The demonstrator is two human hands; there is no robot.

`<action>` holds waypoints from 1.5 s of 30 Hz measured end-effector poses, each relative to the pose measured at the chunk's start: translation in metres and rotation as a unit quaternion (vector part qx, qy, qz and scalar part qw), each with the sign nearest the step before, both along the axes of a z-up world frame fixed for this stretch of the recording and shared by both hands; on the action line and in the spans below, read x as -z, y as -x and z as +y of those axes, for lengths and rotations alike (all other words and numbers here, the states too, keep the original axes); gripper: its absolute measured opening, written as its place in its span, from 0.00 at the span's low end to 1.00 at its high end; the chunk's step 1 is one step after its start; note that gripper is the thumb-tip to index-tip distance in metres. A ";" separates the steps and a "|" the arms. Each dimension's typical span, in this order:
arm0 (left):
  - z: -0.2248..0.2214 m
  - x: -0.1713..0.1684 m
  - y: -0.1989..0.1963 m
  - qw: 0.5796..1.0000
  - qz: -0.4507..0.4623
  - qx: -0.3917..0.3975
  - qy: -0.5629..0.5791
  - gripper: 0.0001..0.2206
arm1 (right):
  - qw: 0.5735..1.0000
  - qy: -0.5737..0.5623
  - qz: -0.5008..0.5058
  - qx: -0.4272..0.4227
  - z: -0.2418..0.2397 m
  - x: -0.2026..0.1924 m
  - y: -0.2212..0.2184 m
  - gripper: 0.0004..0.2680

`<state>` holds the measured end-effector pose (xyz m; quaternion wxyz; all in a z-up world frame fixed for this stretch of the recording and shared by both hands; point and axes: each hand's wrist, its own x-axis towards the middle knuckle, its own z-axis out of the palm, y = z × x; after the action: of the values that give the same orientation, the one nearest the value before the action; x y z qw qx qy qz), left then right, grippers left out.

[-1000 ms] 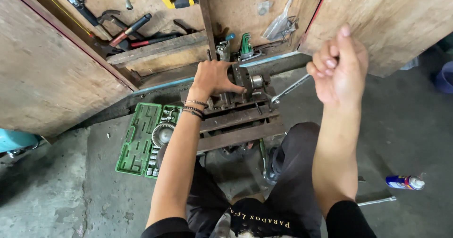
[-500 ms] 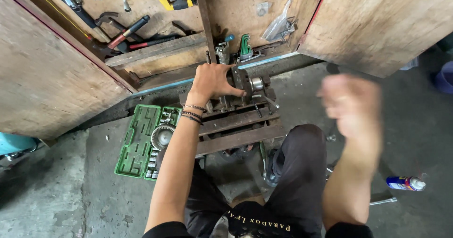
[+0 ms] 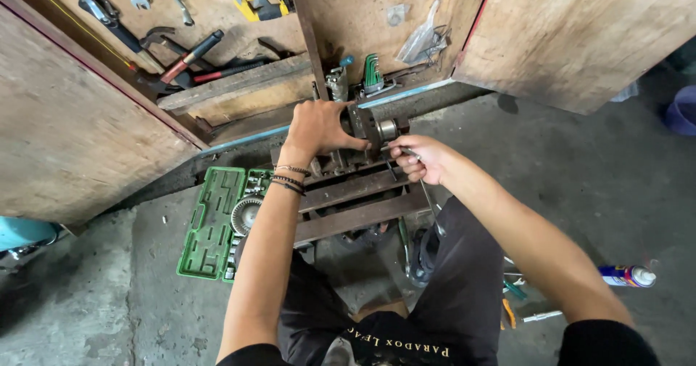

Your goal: Repairing a mechanical component by loosening bolts with a wrench and applying lubricant

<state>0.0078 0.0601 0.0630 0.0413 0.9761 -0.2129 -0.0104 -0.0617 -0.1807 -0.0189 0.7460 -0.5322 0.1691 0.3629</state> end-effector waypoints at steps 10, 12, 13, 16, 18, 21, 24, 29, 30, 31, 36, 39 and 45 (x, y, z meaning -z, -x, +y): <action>-0.002 0.005 -0.004 1.000 -0.014 0.004 0.011 0.48 | 0.992 0.115 0.038 -0.034 -0.001 0.017 -0.025 0.07; -0.001 0.006 -0.007 1.000 -0.016 0.011 0.018 0.48 | 0.996 0.086 -0.004 -0.017 -0.012 0.040 -0.033 0.07; -0.001 0.007 -0.003 1.000 -0.013 0.012 0.017 0.48 | 0.996 0.085 -0.001 -0.016 -0.025 0.046 -0.032 0.07; 0.001 0.003 -0.001 1.000 -0.008 0.007 0.012 0.48 | 0.997 0.052 -0.020 0.054 -0.056 0.033 -0.023 0.09; -0.002 -0.001 0.002 1.000 -0.011 0.007 0.021 0.46 | 0.989 0.097 -0.028 0.107 -0.072 -0.014 0.008 0.12; 0.001 -0.011 0.004 1.000 0.022 0.012 0.018 0.44 | 0.967 0.185 -0.107 0.141 -0.068 -0.087 0.074 0.15; 0.007 -0.022 0.007 0.998 0.048 0.031 0.009 0.43 | 0.923 0.273 -0.164 0.218 -0.114 -0.080 0.121 0.16; 0.005 -0.014 0.002 0.999 0.045 0.027 0.005 0.46 | 0.867 0.381 -0.177 0.269 -0.165 0.011 0.161 0.17; 0.008 -0.010 0.004 0.999 0.050 0.017 -0.009 0.47 | 0.875 0.371 -0.169 0.260 -0.161 0.019 0.165 0.18; 0.007 -0.007 0.002 0.999 0.049 0.012 -0.008 0.47 | 0.876 0.371 -0.172 0.257 -0.149 0.004 0.159 0.18; 0.012 -0.001 0.011 0.997 -0.048 0.037 0.038 0.45 | 0.868 0.366 -0.319 0.106 -0.084 -0.060 0.114 0.20; 0.011 0.000 0.022 0.993 -0.110 0.035 0.038 0.44 | 0.893 0.258 -0.354 0.100 -0.037 -0.068 0.088 0.17; 0.030 0.015 0.036 0.989 -0.143 0.012 0.045 0.43 | 0.911 0.167 -0.360 0.112 0.015 -0.017 0.032 0.17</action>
<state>-0.0282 0.0898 0.0482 0.0546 0.9621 -0.2285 0.1384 -0.0933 -0.1653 -0.0021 0.6923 -0.7210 0.0058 0.0275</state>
